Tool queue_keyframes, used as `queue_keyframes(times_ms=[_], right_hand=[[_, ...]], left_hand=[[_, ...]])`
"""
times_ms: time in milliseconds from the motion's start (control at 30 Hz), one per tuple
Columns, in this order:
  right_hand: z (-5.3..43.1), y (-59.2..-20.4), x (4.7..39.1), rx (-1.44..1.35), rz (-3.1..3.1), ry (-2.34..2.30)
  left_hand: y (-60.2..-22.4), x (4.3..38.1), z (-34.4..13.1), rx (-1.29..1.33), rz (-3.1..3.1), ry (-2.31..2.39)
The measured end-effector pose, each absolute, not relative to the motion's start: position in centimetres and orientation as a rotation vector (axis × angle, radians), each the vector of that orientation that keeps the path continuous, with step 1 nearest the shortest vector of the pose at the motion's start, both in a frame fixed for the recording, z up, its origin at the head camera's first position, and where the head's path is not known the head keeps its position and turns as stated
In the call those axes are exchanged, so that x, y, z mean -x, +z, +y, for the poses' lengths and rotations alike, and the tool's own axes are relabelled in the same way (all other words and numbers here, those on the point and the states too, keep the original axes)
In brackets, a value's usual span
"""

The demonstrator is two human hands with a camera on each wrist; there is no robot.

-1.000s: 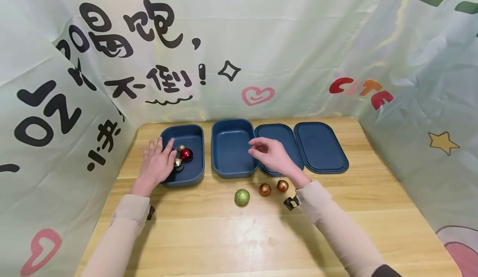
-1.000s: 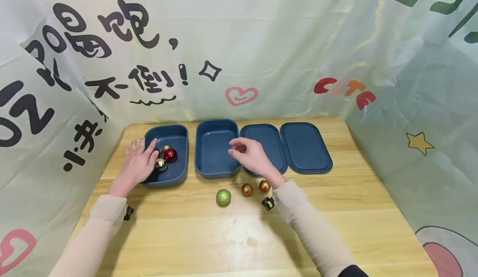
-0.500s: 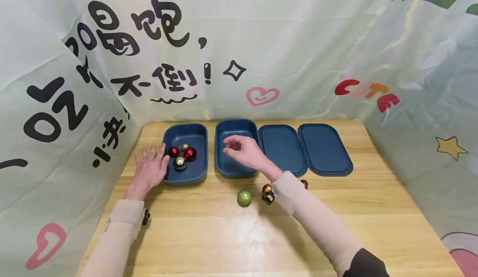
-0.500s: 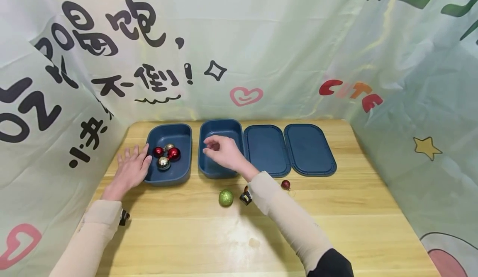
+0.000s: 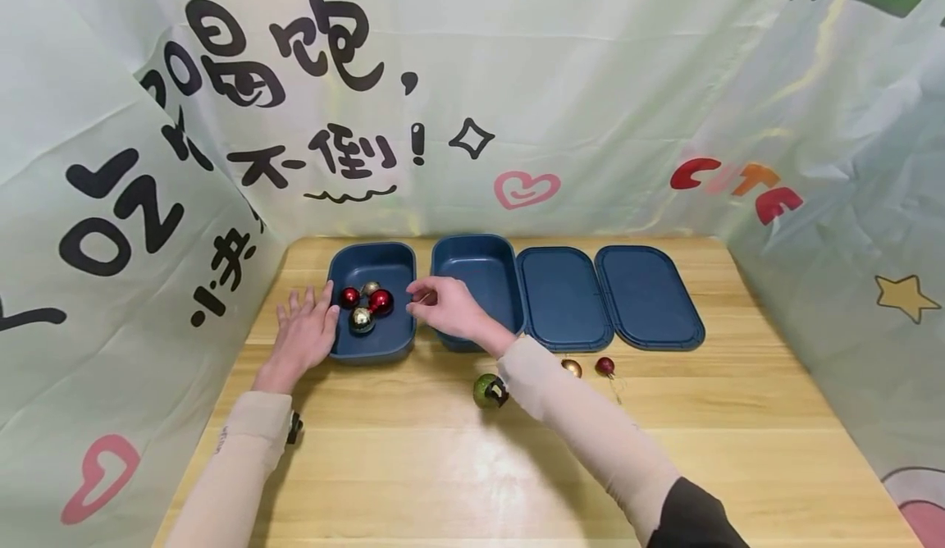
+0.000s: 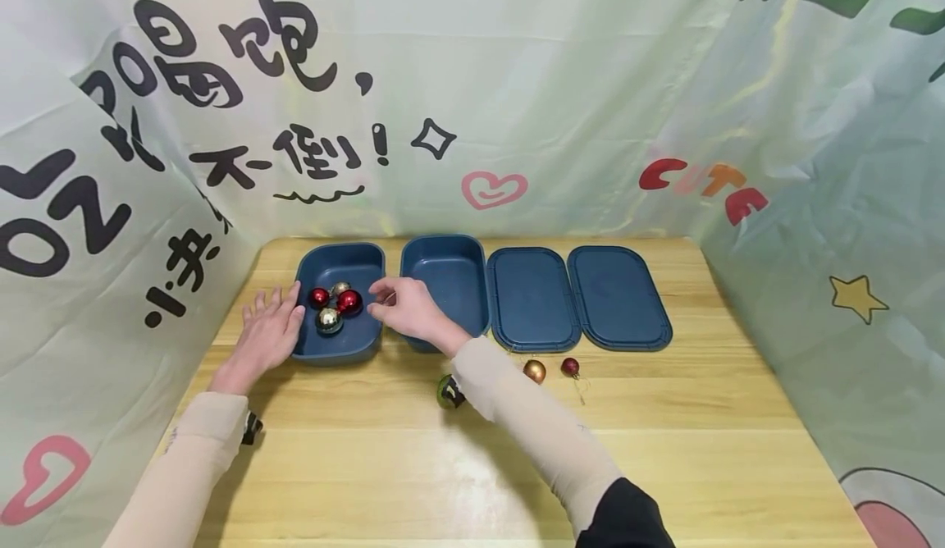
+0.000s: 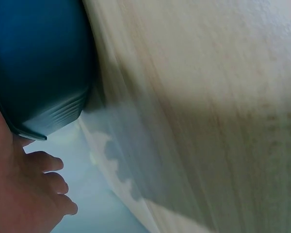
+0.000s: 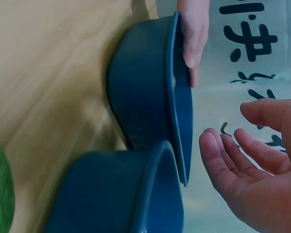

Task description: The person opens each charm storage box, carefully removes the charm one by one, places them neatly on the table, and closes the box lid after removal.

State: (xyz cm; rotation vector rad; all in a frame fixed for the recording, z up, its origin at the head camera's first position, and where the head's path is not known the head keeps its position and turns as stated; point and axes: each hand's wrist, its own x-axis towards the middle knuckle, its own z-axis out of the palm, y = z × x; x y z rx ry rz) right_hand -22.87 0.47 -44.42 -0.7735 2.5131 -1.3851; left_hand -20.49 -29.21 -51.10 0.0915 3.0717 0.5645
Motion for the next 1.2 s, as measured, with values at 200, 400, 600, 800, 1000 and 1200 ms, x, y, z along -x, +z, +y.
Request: queue_keyframes(times_ms=[200,400,600,800,1000,1200], right_hand=[[-1.4,-45.2,23.1,0.793,2.516,-1.336],[-3.3,-45.8,23.4,0.812,2.520,-1.312],[-5.3,-46.6,23.6,0.809,2.528,-1.280],[-7.1,-47.2,23.6,0.773,2.524,-1.267],[-8.6,-47.9,23.7,0.697,2.599,-1.178],[-9.3,-48.3,23.9,0.651,2.650,-1.096]], left_hand=[[-51.1,20.5,-29.1,-0.102,3.081,0.535],[-51.1,20.6,-28.9,-0.109,3.089,0.530],[-51.4,20.8,-29.0,-0.104,3.089,0.532],[-51.4,20.7,-29.1,-0.091,3.086,0.522],[-51.5,20.7,-29.1,-0.075,3.073,0.507],[-51.3,20.7,-29.1,-0.074,3.058,0.480]])
